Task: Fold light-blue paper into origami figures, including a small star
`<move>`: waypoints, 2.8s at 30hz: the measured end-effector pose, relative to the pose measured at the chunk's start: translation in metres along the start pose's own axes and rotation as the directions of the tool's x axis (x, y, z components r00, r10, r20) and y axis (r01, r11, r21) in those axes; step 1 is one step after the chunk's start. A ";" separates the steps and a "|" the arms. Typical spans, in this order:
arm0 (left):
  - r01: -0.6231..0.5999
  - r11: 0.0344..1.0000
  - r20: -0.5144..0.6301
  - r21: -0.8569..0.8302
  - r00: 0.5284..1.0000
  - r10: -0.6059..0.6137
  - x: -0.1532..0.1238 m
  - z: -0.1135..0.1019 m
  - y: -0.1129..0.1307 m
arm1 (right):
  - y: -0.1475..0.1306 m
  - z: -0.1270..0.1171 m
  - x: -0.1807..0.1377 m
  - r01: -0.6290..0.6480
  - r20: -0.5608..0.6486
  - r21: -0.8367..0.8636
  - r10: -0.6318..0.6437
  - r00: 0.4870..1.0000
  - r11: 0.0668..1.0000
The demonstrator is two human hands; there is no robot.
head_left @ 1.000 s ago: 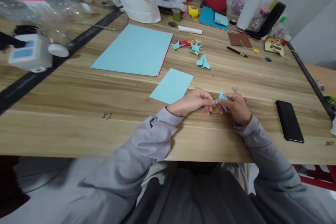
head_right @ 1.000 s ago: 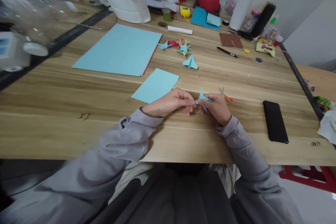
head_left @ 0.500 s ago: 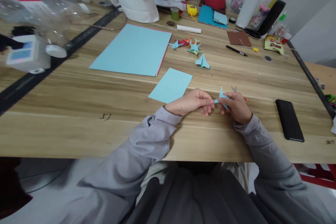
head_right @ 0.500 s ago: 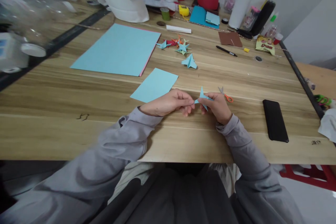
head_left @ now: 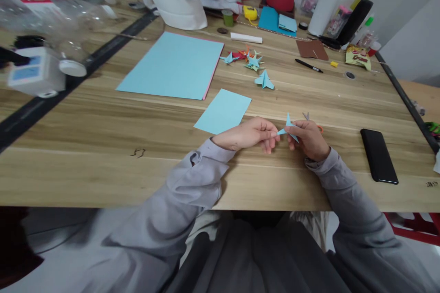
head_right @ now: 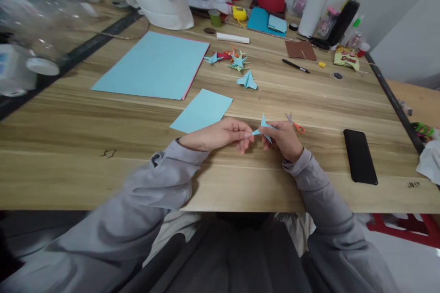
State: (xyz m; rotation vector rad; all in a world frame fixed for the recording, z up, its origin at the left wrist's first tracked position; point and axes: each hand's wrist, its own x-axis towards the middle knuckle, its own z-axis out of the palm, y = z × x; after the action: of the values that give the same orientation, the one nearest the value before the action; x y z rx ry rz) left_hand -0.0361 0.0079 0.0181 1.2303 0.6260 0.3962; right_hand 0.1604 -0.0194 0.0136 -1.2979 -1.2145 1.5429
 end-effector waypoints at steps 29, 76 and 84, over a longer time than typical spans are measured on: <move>-0.056 0.982 -0.166 -0.182 0.986 0.026 0.012 0.011 -0.010 | 0.001 0.004 -0.001 0.078 0.045 -0.047 -0.075 0.996 0.996; -0.071 0.971 -0.149 -0.227 0.988 0.038 0.008 0.007 -0.007 | 0.005 -0.003 0.001 0.085 0.024 0.009 -0.085 0.996 0.996; -0.059 0.983 -0.101 -0.175 0.994 0.042 0.005 0.004 -0.005 | 0.006 -0.006 0.005 0.110 0.023 0.008 -0.110 0.994 0.994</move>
State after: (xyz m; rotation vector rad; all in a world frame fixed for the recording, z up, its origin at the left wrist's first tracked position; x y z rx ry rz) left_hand -0.0294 0.0065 0.0129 1.0627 0.6290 0.5456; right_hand 0.1659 -0.0152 0.0066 -1.1912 -1.2727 1.4854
